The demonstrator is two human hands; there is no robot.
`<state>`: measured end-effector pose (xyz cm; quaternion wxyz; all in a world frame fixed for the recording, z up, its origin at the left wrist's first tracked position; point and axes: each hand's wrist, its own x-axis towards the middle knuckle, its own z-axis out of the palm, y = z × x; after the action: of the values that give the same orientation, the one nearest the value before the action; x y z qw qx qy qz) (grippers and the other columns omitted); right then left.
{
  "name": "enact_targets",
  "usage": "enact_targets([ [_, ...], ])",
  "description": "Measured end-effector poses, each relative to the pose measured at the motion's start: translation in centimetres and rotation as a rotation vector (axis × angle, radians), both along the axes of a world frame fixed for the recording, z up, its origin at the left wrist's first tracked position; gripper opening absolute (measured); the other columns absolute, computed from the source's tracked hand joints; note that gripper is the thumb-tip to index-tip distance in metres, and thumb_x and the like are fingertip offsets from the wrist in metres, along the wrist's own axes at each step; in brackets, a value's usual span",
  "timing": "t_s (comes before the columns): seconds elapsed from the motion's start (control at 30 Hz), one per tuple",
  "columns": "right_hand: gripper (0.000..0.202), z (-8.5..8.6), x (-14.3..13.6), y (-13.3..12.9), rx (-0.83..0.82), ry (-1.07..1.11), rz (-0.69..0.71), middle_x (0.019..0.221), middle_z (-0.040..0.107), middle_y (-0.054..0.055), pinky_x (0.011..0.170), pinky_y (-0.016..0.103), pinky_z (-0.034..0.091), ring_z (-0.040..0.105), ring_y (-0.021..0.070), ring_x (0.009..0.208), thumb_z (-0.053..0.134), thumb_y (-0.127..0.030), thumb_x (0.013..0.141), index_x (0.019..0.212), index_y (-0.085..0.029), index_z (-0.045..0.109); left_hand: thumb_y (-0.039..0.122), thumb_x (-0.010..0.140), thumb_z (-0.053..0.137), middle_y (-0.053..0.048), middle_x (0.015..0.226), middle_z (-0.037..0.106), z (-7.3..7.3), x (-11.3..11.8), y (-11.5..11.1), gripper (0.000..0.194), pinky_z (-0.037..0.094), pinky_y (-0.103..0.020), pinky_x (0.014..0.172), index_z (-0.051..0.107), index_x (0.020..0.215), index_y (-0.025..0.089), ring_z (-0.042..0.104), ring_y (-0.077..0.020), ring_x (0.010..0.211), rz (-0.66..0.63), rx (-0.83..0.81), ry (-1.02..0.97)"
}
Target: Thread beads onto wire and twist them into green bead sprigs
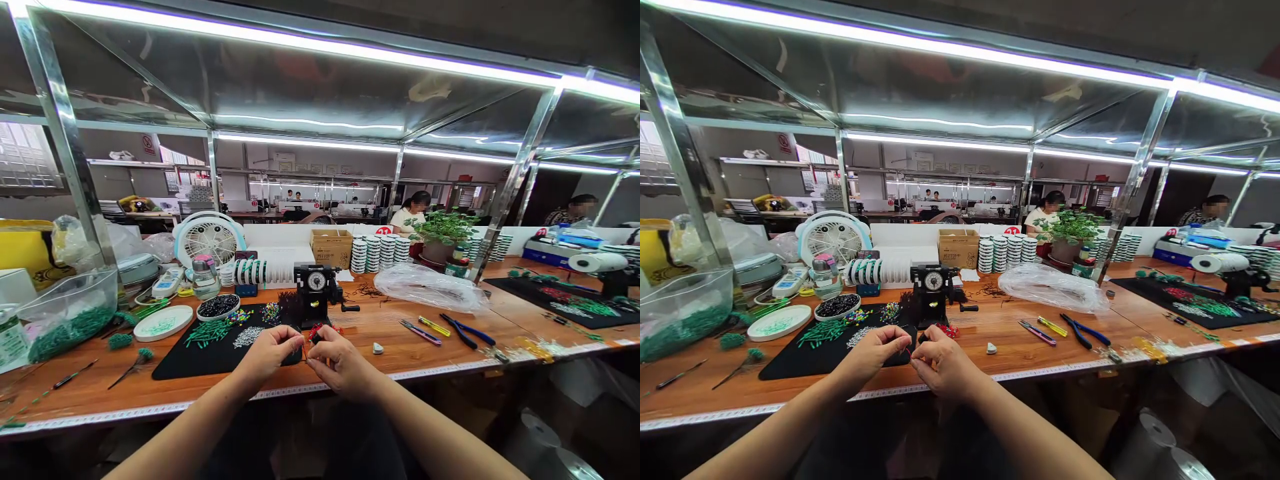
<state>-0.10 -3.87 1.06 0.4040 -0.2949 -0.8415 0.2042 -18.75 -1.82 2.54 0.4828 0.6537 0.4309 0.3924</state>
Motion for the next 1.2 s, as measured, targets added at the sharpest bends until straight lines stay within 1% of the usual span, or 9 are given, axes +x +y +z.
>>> enact_targets([
  [0.1,0.012,0.2,-0.3,-0.2,-0.007,0.09,0.004,0.086,0.047,0.004,0.073,0.023,0.041,0.049,0.0129,0.081,0.055,-0.013,0.082,0.073,-0.014,0.062,0.054,0.068,0.064,0.001,0.057,0.049,-1.2,1.1,0.1,0.04,0.029,-0.024,0.051,0.056,0.064,0.015,0.04,-0.0119,0.053,-0.031,-0.117,-0.035],
  [0.23,0.013,0.1,-0.6,-0.3,-0.115,0.151,0.016,0.076,0.05,0.002,0.065,0.023,0.04,0.049,0.0117,0.07,0.056,-0.014,0.082,0.074,-0.014,0.066,0.053,0.068,0.062,-0.001,0.06,0.052,-2.0,1.2,0.1,0.039,0.035,-0.025,0.053,0.056,0.066,0.015,0.047,-0.014,0.055,-0.063,-0.137,-0.022],
  [0.4,0.013,0.0,-0.3,-0.3,-0.18,0.185,0.027,0.079,0.055,0.003,0.06,0.021,0.041,0.052,0.0116,0.07,0.056,-0.014,0.082,0.074,-0.014,0.067,0.047,0.081,0.054,-0.005,0.089,0.062,0.9,-1.0,-0.2,0.033,0.04,-0.03,0.078,0.063,0.092,0.018,0.054,-0.0205,0.086,-0.062,0.1,0.095],
  [0.53,0.012,0.1,-0.5,-0.3,-0.127,0.16,0.005,0.076,0.054,0.002,0.062,0.022,0.04,0.052,0.0115,0.069,0.058,-0.013,0.081,0.072,-0.014,0.066,0.034,0.076,0.064,-0.002,0.088,0.061,2.9,-1.6,-1.0,0.015,0.037,-0.03,0.084,0.064,0.082,0.02,0.052,-0.0203,0.088,-0.178,0.258,0.238],
  [0.67,0.014,-0.1,-0.8,-0.4,-0.08,0.12,-0.009,0.073,0.053,0.001,0.062,0.023,0.04,0.051,0.012,0.069,0.056,-0.011,0.081,0.071,-0.014,0.065,0.036,0.077,0.062,-0.002,0.08,0.057,2.9,-1.2,-1.4,0.019,0.037,-0.029,0.077,0.061,0.07,0.019,0.05,-0.0193,0.08,-0.192,0.297,0.332],
  [0.83,0.016,-0.5,-1.1,-0.3,-0.053,0.072,-0.045,0.071,0.053,0.001,0.062,0.022,0.04,0.051,0.0125,0.07,0.056,-0.008,0.08,0.067,-0.015,0.063,0.037,0.08,0.056,-0.001,0.079,0.062,2.7,-1.1,-1.3,0.021,0.04,-0.028,0.071,0.06,0.073,0.018,0.054,-0.0185,0.076,-0.249,0.217,0.366],
  [1.0,0.02,-0.5,-1.5,-0.2,-0.02,0.022,-0.061,0.07,0.051,0.001,0.062,0.022,0.039,0.051,0.012,0.07,0.055,-0.007,0.081,0.064,-0.015,0.061,0.029,0.081,0.052,-0.001,0.071,0.062,2.4,-0.5,-1.3,0.014,0.04,-0.028,0.065,0.056,0.073,0.018,0.055,-0.0187,0.071,-0.163,0.218,0.421],
  [1.1,0.018,-0.5,-1.7,-0.2,-0.034,-0.014,-0.09,0.069,0.051,0.001,0.06,0.022,0.038,0.05,0.0122,0.069,0.057,-0.006,0.079,0.064,-0.015,0.062,0.026,0.079,0.053,0.0,0.07,0.061,2.3,0.1,-2.1,0.007,0.041,-0.028,0.062,0.054,0.082,0.02,0.056,-0.0189,0.068,-0.126,0.212,0.444],
  [1.2,0.019,-0.6,-1.8,-0.1,-0.044,-0.015,-0.121,0.071,0.051,0.001,0.06,0.022,0.037,0.049,0.012,0.068,0.058,-0.003,0.076,0.062,-0.015,0.061,0.02,0.077,0.055,0.001,0.074,0.06,2.5,0.3,-3.6,0.016,0.041,-0.031,0.068,0.055,0.093,0.022,0.055,-0.0206,0.074,-0.059,0.315,0.528],
])
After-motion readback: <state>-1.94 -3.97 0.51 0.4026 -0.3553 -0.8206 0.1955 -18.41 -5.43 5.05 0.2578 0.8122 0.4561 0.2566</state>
